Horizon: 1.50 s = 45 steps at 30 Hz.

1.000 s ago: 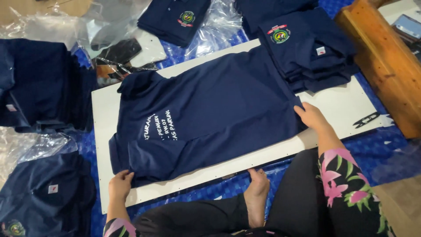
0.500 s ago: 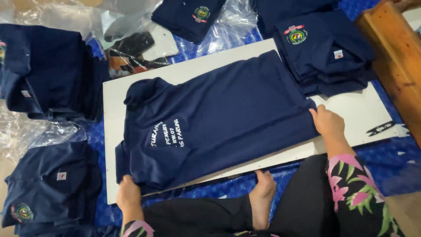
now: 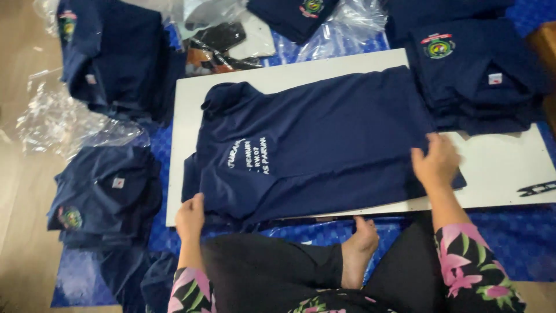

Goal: A person is smoothing and folding a navy blue polo shirt on a white board placed on the floor.

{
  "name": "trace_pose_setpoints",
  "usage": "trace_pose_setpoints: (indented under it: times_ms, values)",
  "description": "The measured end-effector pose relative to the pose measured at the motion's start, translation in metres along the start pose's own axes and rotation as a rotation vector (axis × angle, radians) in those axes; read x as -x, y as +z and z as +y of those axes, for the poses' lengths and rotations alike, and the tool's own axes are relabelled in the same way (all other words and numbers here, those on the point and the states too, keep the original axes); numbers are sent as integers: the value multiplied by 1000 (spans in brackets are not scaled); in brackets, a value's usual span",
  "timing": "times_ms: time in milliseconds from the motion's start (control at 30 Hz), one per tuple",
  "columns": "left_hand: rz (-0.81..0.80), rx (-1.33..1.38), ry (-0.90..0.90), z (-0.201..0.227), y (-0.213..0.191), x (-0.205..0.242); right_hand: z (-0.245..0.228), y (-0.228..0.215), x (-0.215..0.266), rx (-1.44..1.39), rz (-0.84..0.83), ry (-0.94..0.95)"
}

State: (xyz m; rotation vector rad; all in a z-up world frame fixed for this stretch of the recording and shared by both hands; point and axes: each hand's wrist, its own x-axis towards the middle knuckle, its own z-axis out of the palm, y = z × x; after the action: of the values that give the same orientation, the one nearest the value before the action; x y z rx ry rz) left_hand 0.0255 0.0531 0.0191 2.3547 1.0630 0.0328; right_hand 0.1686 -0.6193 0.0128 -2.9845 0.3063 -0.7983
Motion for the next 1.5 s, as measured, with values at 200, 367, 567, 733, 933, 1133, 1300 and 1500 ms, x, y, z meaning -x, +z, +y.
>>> trace_pose_setpoints:
  times_ms: [200,367,567,733,933,1133,1300,1500]
  values:
    - [-63,81,92,-41,37,-22,-179,-31,60,-766,-602,-105]
    - [-63,248,-46,-62,75,-36,-297,-19,167,-1605,-1278,339]
    - [-28,740,-141,-27,57,20,-356,-5,215,-1668,-1408,498]
    - [-202,1156,-272,20,14,62,-362,-10,192,-1515,-1150,519]
    - [-269,940,-336,-9,42,34,-370,-20,180,-1351,-879,628]
    - [-328,991,-389,-7,36,36,-357,11,188,-1098,-895,448]
    - [-331,1128,-383,6,21,38,-356,-27,169,-1330,-899,589]
    - [-408,1077,-324,0,29,3,-349,-37,147,-1414,-910,593]
